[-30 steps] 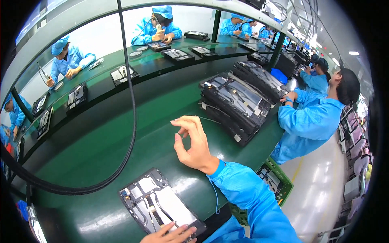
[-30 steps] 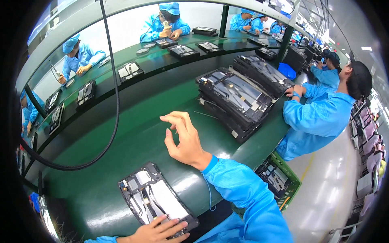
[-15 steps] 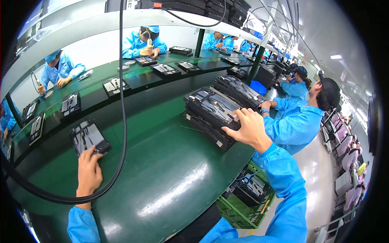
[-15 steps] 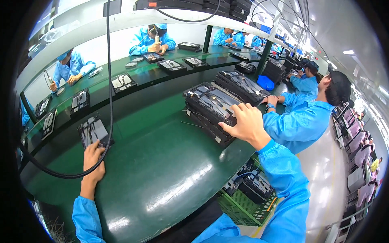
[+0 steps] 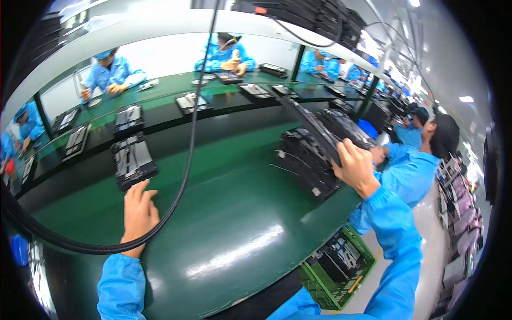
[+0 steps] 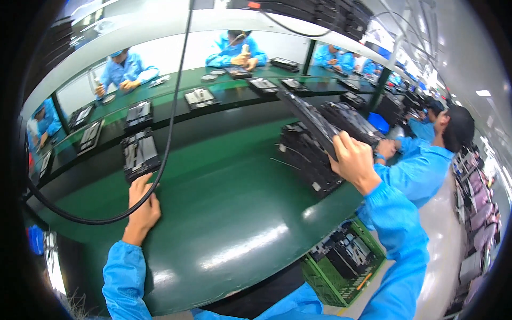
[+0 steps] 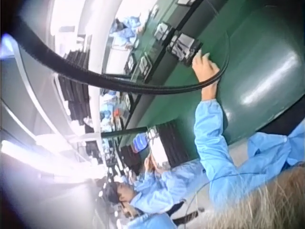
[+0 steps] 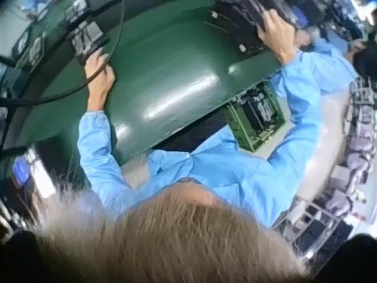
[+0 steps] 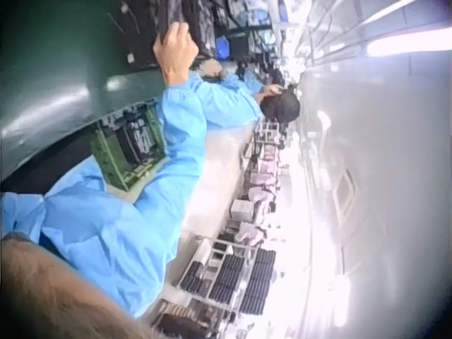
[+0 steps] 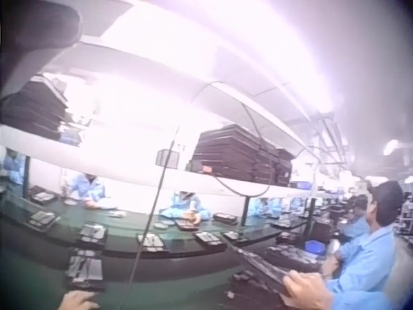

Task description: The person connects internal components and checks wiring for a tablet device, working with a tablet chassis, battery, ribbon cable, and screen assembly using a manual precision tool.

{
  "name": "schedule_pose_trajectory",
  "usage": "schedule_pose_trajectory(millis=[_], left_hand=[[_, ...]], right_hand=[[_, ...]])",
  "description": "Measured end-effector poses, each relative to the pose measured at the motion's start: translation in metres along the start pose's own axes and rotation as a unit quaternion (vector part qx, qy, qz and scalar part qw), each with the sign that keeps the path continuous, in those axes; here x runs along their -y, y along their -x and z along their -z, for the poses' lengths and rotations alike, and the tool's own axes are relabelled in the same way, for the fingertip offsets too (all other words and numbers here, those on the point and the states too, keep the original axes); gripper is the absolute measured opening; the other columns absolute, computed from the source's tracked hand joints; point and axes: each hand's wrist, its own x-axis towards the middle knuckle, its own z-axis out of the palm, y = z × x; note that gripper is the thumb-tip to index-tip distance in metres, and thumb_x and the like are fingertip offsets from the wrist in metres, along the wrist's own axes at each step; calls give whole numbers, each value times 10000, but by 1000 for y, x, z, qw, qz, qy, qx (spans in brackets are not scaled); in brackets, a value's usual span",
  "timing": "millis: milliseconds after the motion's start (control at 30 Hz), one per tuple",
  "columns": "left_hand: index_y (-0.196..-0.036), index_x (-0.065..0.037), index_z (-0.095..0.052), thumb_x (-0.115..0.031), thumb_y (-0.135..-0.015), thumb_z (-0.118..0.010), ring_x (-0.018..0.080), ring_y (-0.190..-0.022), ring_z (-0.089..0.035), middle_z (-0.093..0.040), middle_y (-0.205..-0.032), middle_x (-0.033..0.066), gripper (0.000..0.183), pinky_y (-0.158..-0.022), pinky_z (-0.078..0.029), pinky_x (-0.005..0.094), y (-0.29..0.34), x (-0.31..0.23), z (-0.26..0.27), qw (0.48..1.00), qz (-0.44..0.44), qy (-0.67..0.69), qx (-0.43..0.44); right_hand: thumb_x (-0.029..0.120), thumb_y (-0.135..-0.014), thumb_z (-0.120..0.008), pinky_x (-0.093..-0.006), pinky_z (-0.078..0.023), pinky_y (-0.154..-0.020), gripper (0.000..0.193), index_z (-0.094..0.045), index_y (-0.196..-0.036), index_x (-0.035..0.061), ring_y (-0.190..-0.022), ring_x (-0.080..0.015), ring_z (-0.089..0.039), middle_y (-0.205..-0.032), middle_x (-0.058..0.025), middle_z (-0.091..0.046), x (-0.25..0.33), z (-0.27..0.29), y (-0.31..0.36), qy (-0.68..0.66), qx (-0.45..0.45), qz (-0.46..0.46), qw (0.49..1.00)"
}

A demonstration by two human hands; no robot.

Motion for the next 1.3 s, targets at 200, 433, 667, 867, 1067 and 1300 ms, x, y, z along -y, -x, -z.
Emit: schedule_pose_trajectory(millis=[200,433,667,867,1067,1300], left_hand=[[-1232,-46,-715,14,-789,-671,447,-1426,-555,-680,-1458,194,449,-1213,-428,566,35,-74,29,993,-64,93,-37],[-1367,0,-601,-123,-978,-596,483,-1527,-428,-581,-1552,282,408,-1271,-312,592,63,-111,42,964,65,255,-47],[-1476,14,-551,-58,-1010,-584,454,-1547,-465,-466,-1651,301,474,-1294,-360,531,66,-100,36,907,218,358,32],[-1485,7,-546,-7,-963,-596,399,-1413,-616,-653,-1449,251,525,-1225,-457,488,50,-81,38,896,243,352,119],[-1576,-30,-528,-20,-784,-714,413,-1431,-512,-563,-1546,214,814,-1244,-407,511,38,-53,75,897,64,349,263],[-1623,-89,-529,-52,-754,-775,425,-1473,-438,-483,-1649,190,904,-1276,-333,546,42,-48,74,871,72,370,315]], right_hand=[[114,-730,-732,-356,-501,-522,443,-754,-1143,-44,-603,-189,-626,-761,-46,-546,146,84,-5,-57,-4,101,993],[220,-908,-736,-266,-477,-498,367,-786,-1154,-48,-608,-89,-572,-913,-8,-644,283,103,13,-207,37,263,942],[422,-950,-797,-438,-615,-746,426,-796,-1136,39,-837,-344,-697,-1056,-177,-731,284,69,-46,-640,226,192,709],[170,-1004,-694,-522,-451,-1173,300,-727,-1275,46,-1375,-416,-592,-1460,-189,-683,288,-44,-77,-650,100,42,752],[180,-1004,-705,-491,-475,-1054,328,-694,-1309,58,-1184,-371,-611,-1285,-141,-677,312,-47,-62,-622,160,91,761],[79,-907,-844,-441,-518,-882,154,-759,-1028,37,-1015,-331,-599,-1082,-124,-635,311,-49,-56,-658,116,13,744]])
